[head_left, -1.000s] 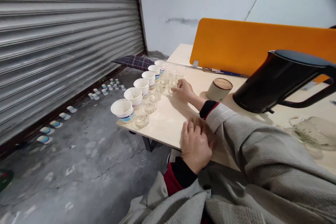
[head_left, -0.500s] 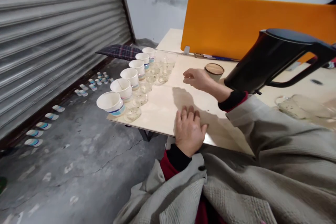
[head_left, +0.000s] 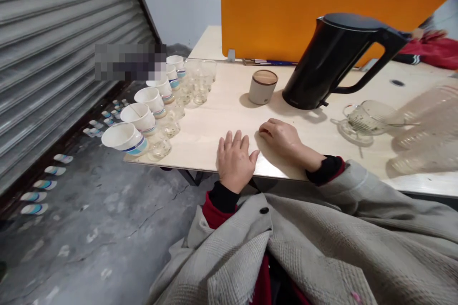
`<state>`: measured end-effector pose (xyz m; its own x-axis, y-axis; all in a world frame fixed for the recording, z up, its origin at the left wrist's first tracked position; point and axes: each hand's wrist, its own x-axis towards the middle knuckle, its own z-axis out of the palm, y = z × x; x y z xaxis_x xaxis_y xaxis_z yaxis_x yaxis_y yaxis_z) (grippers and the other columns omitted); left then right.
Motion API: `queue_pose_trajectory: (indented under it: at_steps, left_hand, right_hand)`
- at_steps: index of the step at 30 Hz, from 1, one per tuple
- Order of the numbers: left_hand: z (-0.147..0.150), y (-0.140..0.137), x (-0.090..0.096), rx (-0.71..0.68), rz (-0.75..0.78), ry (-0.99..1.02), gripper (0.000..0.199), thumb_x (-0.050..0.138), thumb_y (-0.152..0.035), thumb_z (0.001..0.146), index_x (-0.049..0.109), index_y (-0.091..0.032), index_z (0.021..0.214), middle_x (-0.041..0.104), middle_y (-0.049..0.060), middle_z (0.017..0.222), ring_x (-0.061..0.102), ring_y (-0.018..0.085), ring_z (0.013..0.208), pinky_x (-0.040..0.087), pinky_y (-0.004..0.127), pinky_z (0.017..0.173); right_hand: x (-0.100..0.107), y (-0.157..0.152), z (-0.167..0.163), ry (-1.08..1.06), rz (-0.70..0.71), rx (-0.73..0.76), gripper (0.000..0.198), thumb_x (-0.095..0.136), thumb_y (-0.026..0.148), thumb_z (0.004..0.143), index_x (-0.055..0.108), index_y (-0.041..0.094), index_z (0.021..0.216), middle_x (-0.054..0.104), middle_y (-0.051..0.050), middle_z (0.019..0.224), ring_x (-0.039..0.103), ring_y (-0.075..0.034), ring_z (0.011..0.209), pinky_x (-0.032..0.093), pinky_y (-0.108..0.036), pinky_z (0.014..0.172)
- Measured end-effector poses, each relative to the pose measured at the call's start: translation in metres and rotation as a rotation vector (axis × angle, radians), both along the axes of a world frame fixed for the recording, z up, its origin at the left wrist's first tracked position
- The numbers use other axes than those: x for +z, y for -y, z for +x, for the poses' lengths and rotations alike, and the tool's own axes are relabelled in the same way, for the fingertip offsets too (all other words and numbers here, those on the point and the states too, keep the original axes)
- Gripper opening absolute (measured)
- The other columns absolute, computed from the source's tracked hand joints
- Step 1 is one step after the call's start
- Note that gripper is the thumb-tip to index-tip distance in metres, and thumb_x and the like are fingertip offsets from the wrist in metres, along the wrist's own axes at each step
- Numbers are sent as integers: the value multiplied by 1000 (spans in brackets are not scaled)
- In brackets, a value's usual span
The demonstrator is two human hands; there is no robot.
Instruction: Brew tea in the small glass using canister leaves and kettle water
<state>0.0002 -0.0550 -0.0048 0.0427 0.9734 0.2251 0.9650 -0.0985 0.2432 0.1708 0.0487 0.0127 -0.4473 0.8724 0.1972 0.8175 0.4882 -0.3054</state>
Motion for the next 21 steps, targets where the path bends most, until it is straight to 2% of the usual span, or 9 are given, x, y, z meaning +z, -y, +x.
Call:
queue_pose_trajectory:
  at_steps: [4,7,10,15,18,21]
  left_hand:
    - [-1,-1,-1,6,10,-45,58,46,-52,107,58,-19,153,50,11,168,40,37,158,30,56,132]
    - [-1,-2,0,11,12,-68,57,46,-51,107,59,-19,152,52,11,167,42,38,157,32,57,131]
    - [-1,-3,1,15,15,-84,57,45,-50,107,60,-19,151,52,11,166,43,38,157,33,57,130]
    - [-1,-2,1,11,13,-100,58,44,-51,107,59,-18,152,52,11,166,43,38,157,34,57,130]
    - [2,-2,4,25,-2,-119,58,44,-49,107,58,-17,153,50,12,167,41,39,158,32,58,131]
    - [10,-5,9,22,-39,-136,55,42,-42,108,55,-16,155,49,12,168,39,40,158,31,65,129]
  right_hand:
    - [0,6,-10,110,32,-10,25,53,22,101,77,17,101,74,-16,106,68,-29,98,45,-37,76]
    - [6,7,-2,59,24,-14,23,53,21,100,75,17,101,75,-16,107,67,-28,95,45,-37,77]
    - [17,8,31,-98,95,-106,22,52,24,99,73,20,97,75,-13,104,66,-27,93,46,-37,79]
    - [28,22,113,-301,258,-292,21,54,34,97,71,24,90,75,-12,97,67,-29,90,50,-42,83]
    - [23,32,141,-335,218,-367,20,56,39,95,71,27,88,74,-10,90,66,-29,84,51,-44,80]
    - [12,37,140,-370,125,-297,21,57,40,93,72,26,88,74,-9,89,65,-27,79,52,-43,77]
